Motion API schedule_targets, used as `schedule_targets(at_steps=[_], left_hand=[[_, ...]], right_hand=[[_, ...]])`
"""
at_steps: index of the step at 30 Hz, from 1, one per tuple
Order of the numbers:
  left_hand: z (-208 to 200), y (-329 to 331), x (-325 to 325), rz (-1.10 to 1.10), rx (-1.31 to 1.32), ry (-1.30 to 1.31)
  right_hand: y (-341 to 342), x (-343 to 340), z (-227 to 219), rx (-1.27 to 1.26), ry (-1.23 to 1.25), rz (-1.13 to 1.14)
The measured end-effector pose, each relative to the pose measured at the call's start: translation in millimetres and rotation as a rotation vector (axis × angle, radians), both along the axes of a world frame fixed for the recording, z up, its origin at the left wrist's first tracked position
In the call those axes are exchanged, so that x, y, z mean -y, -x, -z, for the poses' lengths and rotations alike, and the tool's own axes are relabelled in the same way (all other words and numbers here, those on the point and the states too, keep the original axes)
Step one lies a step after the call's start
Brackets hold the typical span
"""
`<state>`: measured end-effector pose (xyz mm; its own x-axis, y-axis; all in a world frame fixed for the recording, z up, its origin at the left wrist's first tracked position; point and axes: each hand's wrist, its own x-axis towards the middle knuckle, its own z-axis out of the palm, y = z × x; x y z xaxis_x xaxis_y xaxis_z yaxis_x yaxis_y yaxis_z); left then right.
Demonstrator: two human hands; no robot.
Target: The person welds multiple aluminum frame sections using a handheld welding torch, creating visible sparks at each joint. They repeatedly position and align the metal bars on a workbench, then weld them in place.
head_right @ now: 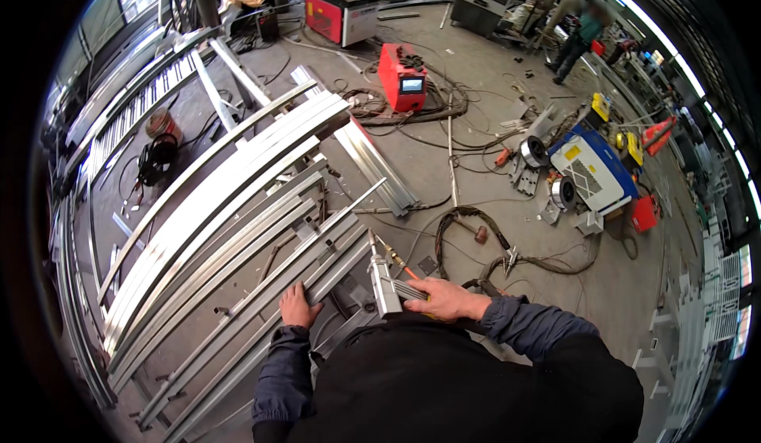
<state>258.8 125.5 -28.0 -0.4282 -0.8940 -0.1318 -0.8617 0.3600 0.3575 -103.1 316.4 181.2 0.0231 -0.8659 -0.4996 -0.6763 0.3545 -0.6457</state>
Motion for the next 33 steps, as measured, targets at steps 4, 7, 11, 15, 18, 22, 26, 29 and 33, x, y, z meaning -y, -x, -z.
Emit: schedule_targets(at_steps=[4, 7, 11, 15, 18, 22, 26, 29, 33], left_hand=[[7, 25, 6, -0.024, -0.02, 0.04], [0, 50, 4, -0.115, 0.045, 0.046], [7, 56, 5, -0.158, 0.075, 0.017], [15, 62, 7, -0.143, 0.077, 0.036], [14, 64, 9, -0.141, 0.073, 0.043], [11, 66, 10, -0.154, 0.065, 0.067], [12, 67, 10, -0.159, 0.047, 0.075], [11, 67, 11, -0.163, 0.053, 0.062], [8, 68, 12, -0.169, 0.062, 0.032]], right_hand=[[39, 22, 16, 0.111, -0.101, -0.108], [65, 38, 29, 0.167, -0.127, -0.167], [78, 76, 14, 0.219, -0.161, -0.25], [89, 96, 30, 0.268, -0.16, -0.312], [92, 106, 37, 0.256, -0.203, -0.339], [96, 107, 52, 0.203, -0.215, -0.319], [100, 116, 54, 0.214, -0.237, -0.334], [102, 121, 56, 0.221, -0.28, -0.358], [103, 128, 52, 0.233, -0.29, -0.375]])
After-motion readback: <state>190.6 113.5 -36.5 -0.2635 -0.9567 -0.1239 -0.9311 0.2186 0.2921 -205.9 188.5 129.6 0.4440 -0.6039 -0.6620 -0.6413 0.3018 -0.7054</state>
